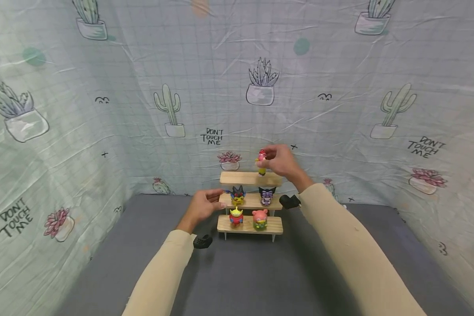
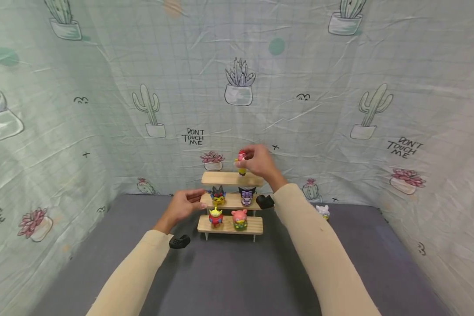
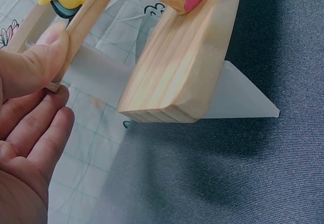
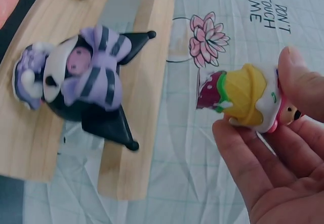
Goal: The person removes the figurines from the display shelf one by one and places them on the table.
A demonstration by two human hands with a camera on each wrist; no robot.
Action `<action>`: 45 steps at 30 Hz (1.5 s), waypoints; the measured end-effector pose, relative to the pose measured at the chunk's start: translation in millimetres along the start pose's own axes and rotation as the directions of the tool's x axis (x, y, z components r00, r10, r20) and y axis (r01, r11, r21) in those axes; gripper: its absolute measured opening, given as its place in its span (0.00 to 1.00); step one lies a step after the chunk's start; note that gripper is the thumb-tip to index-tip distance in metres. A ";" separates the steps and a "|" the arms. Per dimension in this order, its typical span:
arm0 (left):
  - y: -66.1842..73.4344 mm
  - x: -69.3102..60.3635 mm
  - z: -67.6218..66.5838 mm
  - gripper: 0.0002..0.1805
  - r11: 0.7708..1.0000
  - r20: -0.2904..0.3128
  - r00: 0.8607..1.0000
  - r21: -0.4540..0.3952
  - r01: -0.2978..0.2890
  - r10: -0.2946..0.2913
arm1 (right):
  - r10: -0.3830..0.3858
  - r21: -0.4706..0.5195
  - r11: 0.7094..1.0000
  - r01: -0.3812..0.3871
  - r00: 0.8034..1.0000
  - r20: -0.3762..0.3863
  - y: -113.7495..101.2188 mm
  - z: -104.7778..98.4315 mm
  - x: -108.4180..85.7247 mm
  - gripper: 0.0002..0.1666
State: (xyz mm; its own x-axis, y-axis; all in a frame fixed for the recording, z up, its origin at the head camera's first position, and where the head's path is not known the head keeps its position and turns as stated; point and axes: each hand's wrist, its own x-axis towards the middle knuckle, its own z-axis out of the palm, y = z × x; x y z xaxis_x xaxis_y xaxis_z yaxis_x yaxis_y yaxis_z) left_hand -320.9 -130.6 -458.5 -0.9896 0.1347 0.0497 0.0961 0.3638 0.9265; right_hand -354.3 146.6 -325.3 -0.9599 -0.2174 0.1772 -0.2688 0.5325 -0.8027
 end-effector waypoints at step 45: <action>2.5 -1.7 0.5 0.29 0.999 0.002 1.000 0.034 0.018 -0.018 | 0.130 -0.214 0.960 -0.178 0.967 -0.220 41.4 -57.3 -59.6 0.35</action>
State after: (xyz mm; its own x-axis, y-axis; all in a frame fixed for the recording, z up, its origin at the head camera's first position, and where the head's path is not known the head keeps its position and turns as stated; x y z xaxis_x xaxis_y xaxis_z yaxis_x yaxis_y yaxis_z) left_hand -318.9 -129.5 -456.5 -0.9910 0.1297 0.0323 0.0818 0.3977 0.9139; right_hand -312.9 228.5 -336.5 -0.9807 0.0388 0.1919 -0.1044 0.7253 -0.6805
